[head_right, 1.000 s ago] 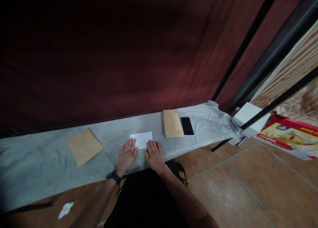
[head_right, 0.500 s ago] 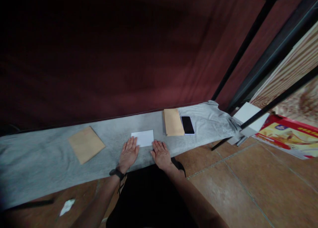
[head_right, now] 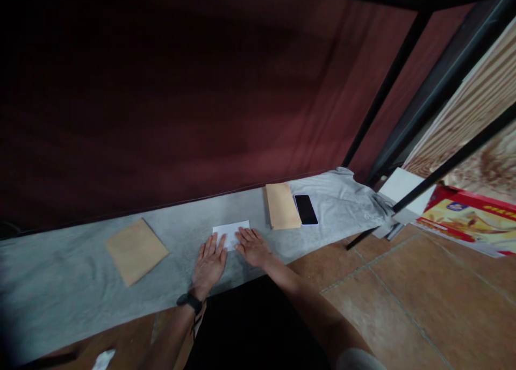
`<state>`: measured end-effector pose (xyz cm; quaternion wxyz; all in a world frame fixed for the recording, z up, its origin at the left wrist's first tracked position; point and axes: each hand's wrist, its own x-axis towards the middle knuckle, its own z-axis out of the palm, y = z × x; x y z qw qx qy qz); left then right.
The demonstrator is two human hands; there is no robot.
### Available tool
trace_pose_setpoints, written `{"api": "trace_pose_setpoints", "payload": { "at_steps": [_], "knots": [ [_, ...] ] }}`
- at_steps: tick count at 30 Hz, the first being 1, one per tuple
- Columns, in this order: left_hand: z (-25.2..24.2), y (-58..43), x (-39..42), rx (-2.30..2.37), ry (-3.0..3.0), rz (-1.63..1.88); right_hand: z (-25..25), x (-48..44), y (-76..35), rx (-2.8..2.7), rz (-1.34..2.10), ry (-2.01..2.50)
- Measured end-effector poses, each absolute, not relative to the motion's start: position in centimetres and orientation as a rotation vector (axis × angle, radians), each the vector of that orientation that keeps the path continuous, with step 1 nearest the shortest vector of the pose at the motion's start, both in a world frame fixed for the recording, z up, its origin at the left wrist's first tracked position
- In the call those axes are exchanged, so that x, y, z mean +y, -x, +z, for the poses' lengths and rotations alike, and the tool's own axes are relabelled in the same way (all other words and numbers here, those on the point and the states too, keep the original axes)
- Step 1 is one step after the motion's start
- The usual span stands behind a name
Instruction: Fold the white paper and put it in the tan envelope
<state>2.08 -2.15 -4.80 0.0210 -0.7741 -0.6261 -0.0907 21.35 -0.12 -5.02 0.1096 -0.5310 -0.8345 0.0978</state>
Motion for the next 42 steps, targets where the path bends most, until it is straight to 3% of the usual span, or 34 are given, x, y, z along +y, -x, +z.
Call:
{"api": "trace_pose_setpoints", "payload": {
  "at_steps": [7, 17, 27, 31, 36, 42],
  "knots": [
    [-5.4, -1.8, -2.0, -1.915, 2.413, -0.405, -4.8, 4.8, -21.8, -2.371, 0.137, 1.632],
    [-5.2, -1.8, -2.2, -1.917, 2.417, -0.511, -1.9, 7.8, -21.0, -2.407, 0.247, 1.690],
    [-3.8, -0.8, -3.3, -2.085, 2.223, -1.268, 3.4, 8.3, -21.5, -2.335, 0.234, 1.588],
    [-3.6, -0.6, -3.2, -2.131, 2.099, -1.418, 2.3, 4.7, -22.3, -2.347, 0.181, 1.386],
    [-4.2, 0.0, -2.8, -2.126, 2.134, -1.358, -3.2, -0.6, -22.5, -2.389, 0.090, 1.338],
    [-4.4, -2.3, -2.0, -1.939, 2.389, -0.846, -5.1, -2.8, -22.0, -2.273, 0.162, 1.356]
  ]
}}
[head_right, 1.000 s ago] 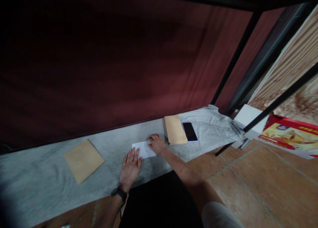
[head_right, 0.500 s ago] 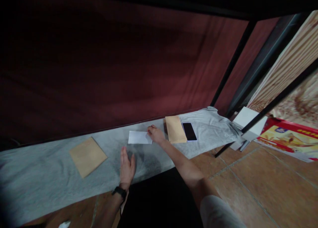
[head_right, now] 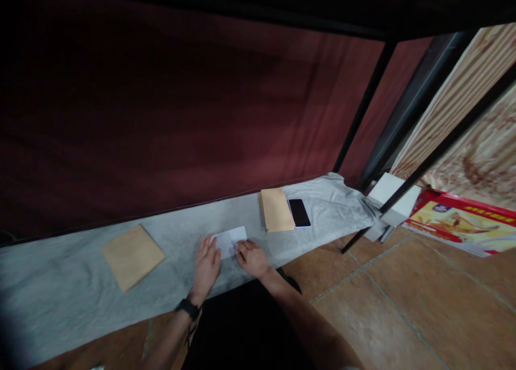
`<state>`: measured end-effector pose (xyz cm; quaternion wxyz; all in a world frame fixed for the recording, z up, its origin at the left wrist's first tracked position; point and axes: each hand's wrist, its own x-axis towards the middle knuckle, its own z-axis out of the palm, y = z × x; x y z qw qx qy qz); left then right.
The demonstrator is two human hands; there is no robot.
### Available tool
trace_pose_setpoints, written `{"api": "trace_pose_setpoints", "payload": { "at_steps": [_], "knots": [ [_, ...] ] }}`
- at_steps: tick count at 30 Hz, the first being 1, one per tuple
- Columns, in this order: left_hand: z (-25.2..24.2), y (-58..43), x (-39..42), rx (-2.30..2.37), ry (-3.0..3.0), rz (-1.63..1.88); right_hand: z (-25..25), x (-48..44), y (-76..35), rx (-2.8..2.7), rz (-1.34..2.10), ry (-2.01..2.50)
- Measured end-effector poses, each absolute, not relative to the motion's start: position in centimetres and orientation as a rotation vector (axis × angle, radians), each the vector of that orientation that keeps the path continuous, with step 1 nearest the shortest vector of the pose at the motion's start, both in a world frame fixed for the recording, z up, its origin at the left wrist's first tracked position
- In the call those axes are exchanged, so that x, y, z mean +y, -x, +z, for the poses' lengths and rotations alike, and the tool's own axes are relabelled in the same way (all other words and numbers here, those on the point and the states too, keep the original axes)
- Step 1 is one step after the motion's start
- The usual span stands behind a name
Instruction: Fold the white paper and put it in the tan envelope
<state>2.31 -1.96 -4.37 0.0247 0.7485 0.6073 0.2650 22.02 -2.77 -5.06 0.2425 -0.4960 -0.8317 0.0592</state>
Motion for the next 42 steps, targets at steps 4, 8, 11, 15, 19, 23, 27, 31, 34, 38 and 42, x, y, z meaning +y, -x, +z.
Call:
{"api": "trace_pose_setpoints", "payload": {
  "at_steps": [4, 8, 11, 15, 19, 23, 27, 31, 34, 38, 42],
  "knots": [
    [-4.3, -5.0, -1.4, 1.799, -2.494, 0.494, -4.6, -2.4, -21.7, -2.105, 0.300, 1.408],
    [-4.5, -5.9, -1.1, 1.803, -2.540, 0.338, -4.4, -1.0, -21.0, -2.117, 0.222, 1.513],
    [-4.7, -5.7, -1.1, 1.803, -2.538, 0.314, -4.6, -0.1, -20.4, -2.236, 0.154, 1.572],
    [-4.9, -5.6, -1.0, 1.818, -2.526, 0.289, -5.4, 0.2, -20.2, -2.231, 0.120, 1.660],
    [-5.2, -5.8, -0.4, 1.887, -2.448, 0.261, -6.0, -0.5, -21.2, -2.169, 0.094, 1.688],
    [-5.5, -5.5, 0.4, 2.008, -2.362, 0.286, -6.1, -1.0, -22.1, -2.150, 0.102, 1.709],
    [-5.6, -4.7, 0.7, 2.047, -2.383, 0.324, -5.8, -1.1, -22.1, -2.164, 0.102, 1.723],
    [-5.4, -4.2, 0.6, 2.071, -2.390, 0.248, -5.3, -1.4, -22.5, -2.195, 0.119, 1.710],
    [-5.0, -4.1, 0.5, 2.081, -2.400, 0.155, -5.0, -2.1, -23.6, -2.281, 0.149, 1.621],
    [-4.5, -4.2, 0.4, 2.076, -2.399, 0.112, -4.9, -3.7, -25.4, -2.360, 0.174, 1.482],
    [-4.0, -4.7, 0.4, 2.108, -2.349, 0.082, -4.9, -4.7, -26.5, -2.376, 0.201, 1.417]
  ]
}}
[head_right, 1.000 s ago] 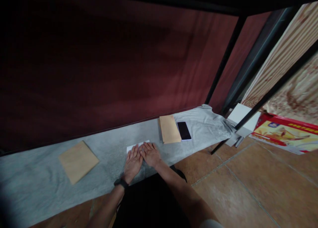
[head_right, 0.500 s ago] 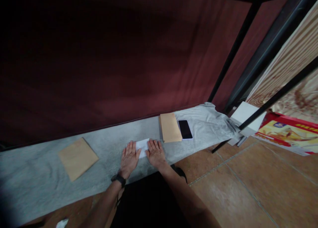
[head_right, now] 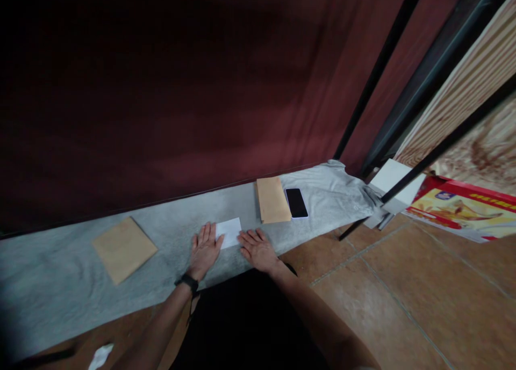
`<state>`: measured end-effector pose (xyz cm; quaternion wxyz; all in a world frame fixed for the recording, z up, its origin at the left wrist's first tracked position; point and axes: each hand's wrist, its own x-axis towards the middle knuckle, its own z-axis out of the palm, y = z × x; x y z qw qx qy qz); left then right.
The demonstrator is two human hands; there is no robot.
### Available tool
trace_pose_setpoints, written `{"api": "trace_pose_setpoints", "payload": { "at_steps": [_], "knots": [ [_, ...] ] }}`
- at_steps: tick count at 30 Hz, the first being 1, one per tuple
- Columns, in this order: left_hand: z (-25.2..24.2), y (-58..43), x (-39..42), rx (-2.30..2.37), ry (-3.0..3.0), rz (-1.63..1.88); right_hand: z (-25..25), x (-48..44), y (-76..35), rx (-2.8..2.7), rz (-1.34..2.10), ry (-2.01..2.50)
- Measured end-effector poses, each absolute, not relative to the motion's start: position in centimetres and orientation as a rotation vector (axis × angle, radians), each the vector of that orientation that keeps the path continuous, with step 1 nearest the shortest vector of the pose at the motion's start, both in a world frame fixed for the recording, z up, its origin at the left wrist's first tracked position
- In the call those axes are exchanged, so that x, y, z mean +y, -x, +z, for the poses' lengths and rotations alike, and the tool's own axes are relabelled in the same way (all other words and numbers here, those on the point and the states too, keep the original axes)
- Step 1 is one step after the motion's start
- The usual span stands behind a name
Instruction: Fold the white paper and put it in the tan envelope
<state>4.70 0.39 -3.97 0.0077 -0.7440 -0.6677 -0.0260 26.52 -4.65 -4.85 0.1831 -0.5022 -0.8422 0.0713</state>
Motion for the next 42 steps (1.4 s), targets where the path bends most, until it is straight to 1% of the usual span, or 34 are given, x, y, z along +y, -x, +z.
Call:
{"api": "trace_pose_setpoints", "payload": {
  "at_steps": [3, 8, 16, 25, 33, 38, 42],
  "knots": [
    [-3.6, -6.2, 0.8, -2.048, 2.388, -0.108, -4.9, -4.6, -26.7, -2.355, 0.235, 1.400],
    [-3.9, -9.2, 1.8, -1.675, 2.756, -0.198, -5.2, -4.2, -26.7, -2.316, 0.322, 1.375],
    [-4.8, -8.0, 1.9, -1.536, 2.753, -0.282, -5.3, -4.1, -27.0, -2.262, 0.396, 1.354],
    [-5.2, -4.6, -2.8, -1.620, 2.610, -0.285, -5.3, -4.2, -27.0, -2.228, 0.410, 1.330],
    [-5.6, -2.5, -6.2, -1.834, 2.440, -0.452, -5.4, -4.2, -26.9, -2.204, 0.405, 1.345],
    [-4.7, -4.0, -5.9, -1.924, 2.346, -0.441, -5.2, -4.2, -26.8, -2.205, 0.398, 1.363],
    [-4.0, -7.4, -3.6, -1.801, 2.556, -0.389, -4.8, -4.2, -26.7, -2.237, 0.387, 1.374]
  ]
}}
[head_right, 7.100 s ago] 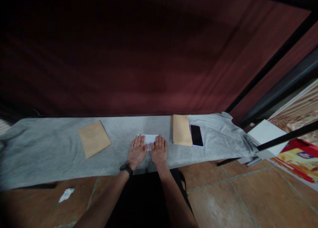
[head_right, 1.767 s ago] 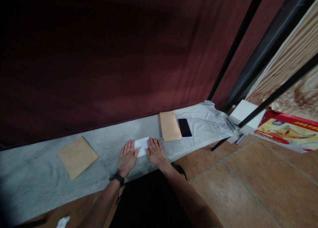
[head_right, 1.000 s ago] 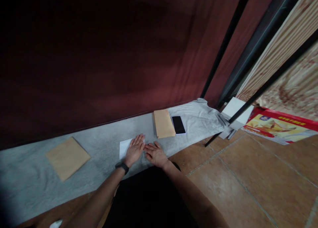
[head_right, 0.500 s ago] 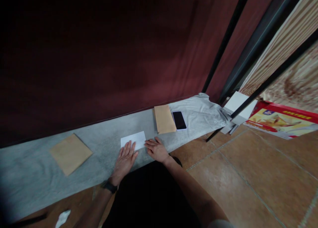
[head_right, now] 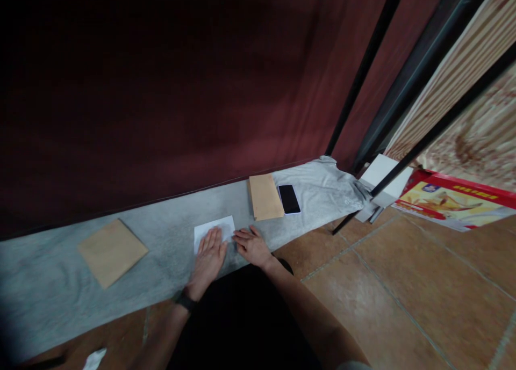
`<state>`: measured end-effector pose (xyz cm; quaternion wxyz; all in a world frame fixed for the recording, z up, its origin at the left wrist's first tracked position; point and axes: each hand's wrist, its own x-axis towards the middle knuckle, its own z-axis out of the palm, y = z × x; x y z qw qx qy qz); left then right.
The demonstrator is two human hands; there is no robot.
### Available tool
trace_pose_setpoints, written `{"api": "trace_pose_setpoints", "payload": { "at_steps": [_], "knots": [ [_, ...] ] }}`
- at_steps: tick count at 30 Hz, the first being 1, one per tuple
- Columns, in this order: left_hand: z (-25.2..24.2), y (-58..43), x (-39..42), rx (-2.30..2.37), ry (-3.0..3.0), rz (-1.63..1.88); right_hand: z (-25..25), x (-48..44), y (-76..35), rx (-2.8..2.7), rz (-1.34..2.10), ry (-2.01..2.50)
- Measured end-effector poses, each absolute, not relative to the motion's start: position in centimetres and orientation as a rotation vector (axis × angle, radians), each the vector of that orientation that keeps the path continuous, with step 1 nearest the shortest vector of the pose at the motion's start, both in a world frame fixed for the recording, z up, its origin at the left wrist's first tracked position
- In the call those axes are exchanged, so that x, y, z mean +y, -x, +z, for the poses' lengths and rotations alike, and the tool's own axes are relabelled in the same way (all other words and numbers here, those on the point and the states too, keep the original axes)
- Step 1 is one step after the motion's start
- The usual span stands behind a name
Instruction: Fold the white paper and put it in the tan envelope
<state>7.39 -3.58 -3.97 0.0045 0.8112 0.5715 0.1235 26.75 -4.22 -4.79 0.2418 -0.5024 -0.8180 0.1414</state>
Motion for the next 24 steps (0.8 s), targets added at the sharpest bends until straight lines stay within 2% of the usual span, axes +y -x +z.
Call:
{"api": "trace_pose_setpoints", "payload": {
  "at_steps": [3, 8, 15, 24],
  "knots": [
    [-4.1, -9.4, -1.3, 1.673, -2.567, 0.306, -4.6, -4.2, -26.7, -2.263, 0.374, 1.378],
    [-4.9, -8.3, 1.1, 1.755, -2.563, 0.275, -4.8, -4.2, -26.7, -2.243, 0.383, 1.394],
    [-5.7, -3.4, 0.6, 2.023, -2.503, 0.316, -4.3, -4.4, -26.3, -2.186, 0.369, 1.413],
    [-5.1, -3.6, 0.3, 2.027, -2.460, 0.264, -3.4, 0.0, -20.7, -2.327, 0.253, 1.440]
  ]
}}
